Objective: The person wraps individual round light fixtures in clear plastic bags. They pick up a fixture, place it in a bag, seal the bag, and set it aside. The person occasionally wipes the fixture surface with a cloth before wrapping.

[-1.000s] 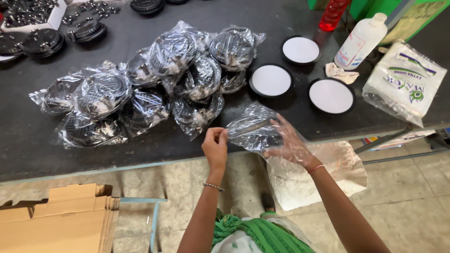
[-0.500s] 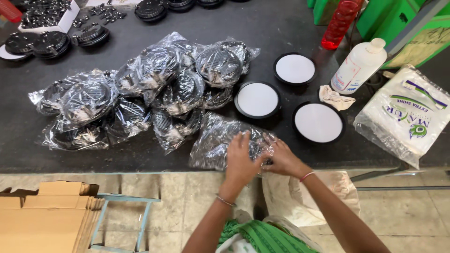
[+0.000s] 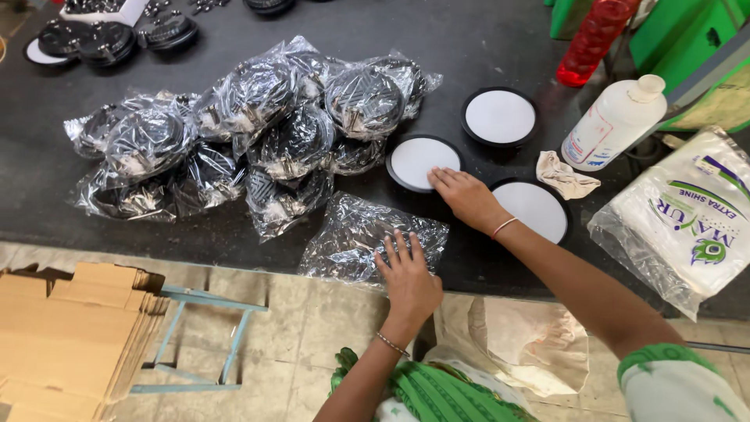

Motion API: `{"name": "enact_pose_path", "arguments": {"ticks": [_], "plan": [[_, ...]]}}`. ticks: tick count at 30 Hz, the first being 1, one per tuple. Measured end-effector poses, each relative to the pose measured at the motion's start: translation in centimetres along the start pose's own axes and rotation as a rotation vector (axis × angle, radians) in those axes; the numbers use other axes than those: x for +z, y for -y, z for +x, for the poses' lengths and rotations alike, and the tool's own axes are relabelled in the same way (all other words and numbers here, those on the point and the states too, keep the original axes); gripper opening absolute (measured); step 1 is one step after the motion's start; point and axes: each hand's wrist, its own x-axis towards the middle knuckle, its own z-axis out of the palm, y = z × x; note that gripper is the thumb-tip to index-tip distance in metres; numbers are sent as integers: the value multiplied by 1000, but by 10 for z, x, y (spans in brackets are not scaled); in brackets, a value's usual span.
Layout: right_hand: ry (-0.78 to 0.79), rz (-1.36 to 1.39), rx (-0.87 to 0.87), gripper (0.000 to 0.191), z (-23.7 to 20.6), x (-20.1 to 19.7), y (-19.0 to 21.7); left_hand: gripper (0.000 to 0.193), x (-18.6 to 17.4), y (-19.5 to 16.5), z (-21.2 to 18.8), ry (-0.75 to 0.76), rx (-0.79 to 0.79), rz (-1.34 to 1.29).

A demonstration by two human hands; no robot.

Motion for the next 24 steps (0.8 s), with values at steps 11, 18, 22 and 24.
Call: {"name": "enact_pose_path", "arguments": {"ticks": [11, 18, 22, 24], "plan": [[-268, 624, 715, 27, -50, -94, -24, 45, -7, 34, 17, -163, -72, -320], [-174, 1527, 1080, 29, -135, -56, 28, 44, -36, 17, 18, -144, 14, -482], [-225, 1651, 1319, 31, -147, -27, 58, 44, -39, 1, 9, 40, -40, -395], [-167, 1532, 1336, 30, -149, -20, 69, 45, -38, -4, 6, 56, -28, -333]]}}
